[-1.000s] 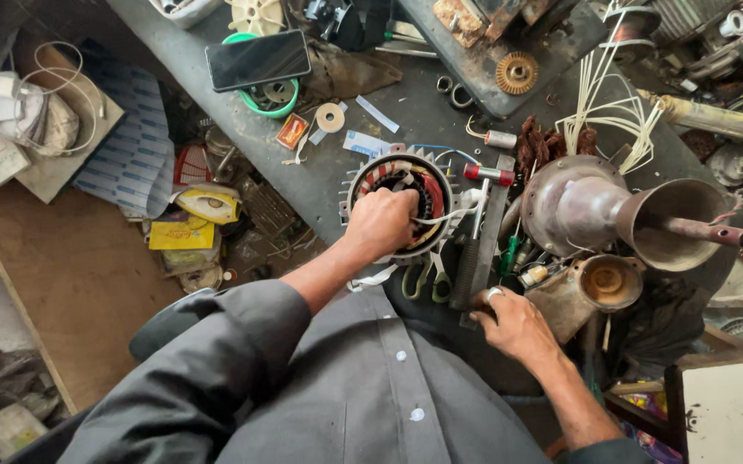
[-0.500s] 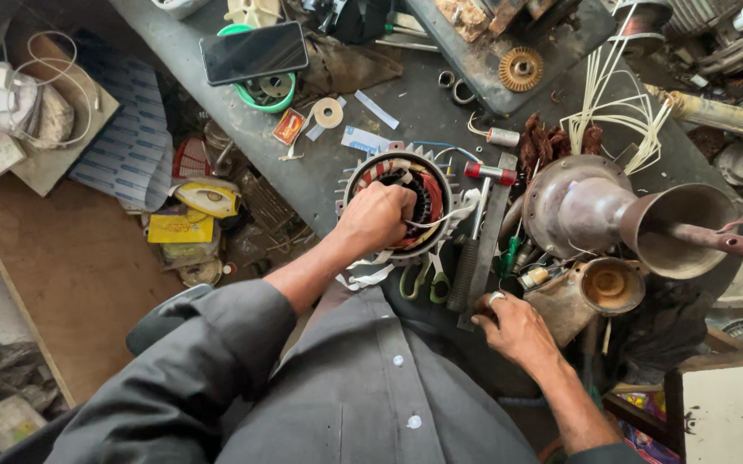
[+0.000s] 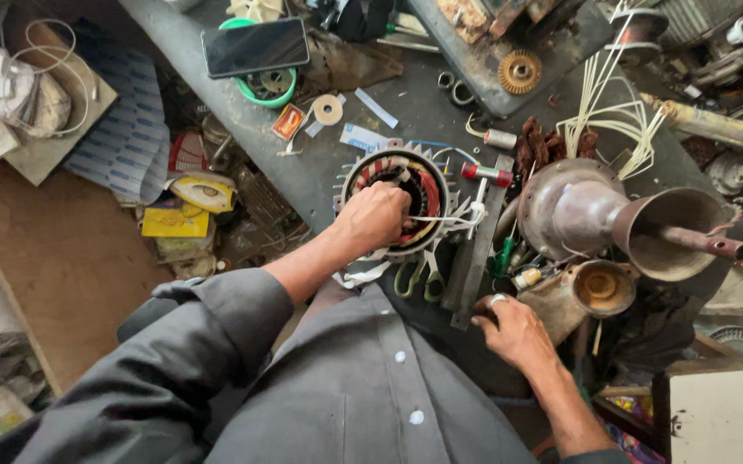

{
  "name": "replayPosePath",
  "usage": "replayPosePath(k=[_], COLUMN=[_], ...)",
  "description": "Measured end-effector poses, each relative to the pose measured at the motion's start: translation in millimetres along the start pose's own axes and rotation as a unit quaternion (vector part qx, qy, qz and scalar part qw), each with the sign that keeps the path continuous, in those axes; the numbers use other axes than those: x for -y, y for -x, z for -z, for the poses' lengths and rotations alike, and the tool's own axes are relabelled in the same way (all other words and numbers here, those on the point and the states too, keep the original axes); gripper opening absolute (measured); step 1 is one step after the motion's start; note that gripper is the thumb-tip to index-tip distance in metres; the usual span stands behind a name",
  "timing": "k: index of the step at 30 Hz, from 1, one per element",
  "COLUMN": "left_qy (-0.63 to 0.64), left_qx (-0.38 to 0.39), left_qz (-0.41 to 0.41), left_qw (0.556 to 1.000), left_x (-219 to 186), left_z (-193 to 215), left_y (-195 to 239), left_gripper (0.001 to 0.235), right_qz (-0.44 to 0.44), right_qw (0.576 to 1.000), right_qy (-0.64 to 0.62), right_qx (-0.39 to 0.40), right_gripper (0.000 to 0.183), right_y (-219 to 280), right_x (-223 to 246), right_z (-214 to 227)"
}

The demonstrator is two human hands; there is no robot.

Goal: The person works on a disassembled electric motor stator, inserting white insulating tape into the winding slots and adjusting the copper windings with their hands and a screwdriver. They repeatedly reach for tools and materials on the cluttered workbench while manipulating the stator.

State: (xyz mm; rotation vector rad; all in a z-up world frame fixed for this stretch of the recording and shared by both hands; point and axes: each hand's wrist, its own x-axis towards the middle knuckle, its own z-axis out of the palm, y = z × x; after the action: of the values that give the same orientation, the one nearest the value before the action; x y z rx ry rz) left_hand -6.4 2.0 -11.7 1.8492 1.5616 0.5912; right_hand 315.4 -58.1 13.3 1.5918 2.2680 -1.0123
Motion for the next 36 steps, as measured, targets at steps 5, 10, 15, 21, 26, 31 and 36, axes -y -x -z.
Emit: replayPosePath(k=[5,10,15,21,26,31,36], left_qy=[-0.067,-0.057,-0.066,-0.096,-0.068,-0.098,-0.099], left_qx=[0.009,0.027,-0.086,0.012,0.103,0.056,0.018], left_qz=[0.023,0.037,-0.055,0.106,0.076,0.053,0.065], left_qw=[0.997,0.997,0.993,0.99,0.989,0.992,0.993], left_x=[-5,2,4,-9,-9,-2,-2], left_z=[-11,-11,-16,-15,-1,-4,-14], left_y=[16,8,10,7,-7,-7,-1], left_gripper=[0.007,0.012,0.017,0.012,0.02,0.016,0.011], right_qz=[0.009,0.046,0.02,0.017,0.04,0.02,0.012], right_qw=[1.0,0.999,1.0,1.0,0.999,1.0,1.0], right_qy=[-0.018,-0.018,-0.008,0.0,0.004,0.005,-0.003], right_qx=[-0.01,-0.021,-0.007,0.009,-0.006,0.002,0.012], right_gripper=[0.022,0.021,0.023,0.022,0.021,0.021,0.02], right_y=[7,5,8,8,1,-2,-1], right_x=[-8,-4,-4,-6,-4,-5,-6], right_z=[-5,-9,-10,-8,-2,-6,-10])
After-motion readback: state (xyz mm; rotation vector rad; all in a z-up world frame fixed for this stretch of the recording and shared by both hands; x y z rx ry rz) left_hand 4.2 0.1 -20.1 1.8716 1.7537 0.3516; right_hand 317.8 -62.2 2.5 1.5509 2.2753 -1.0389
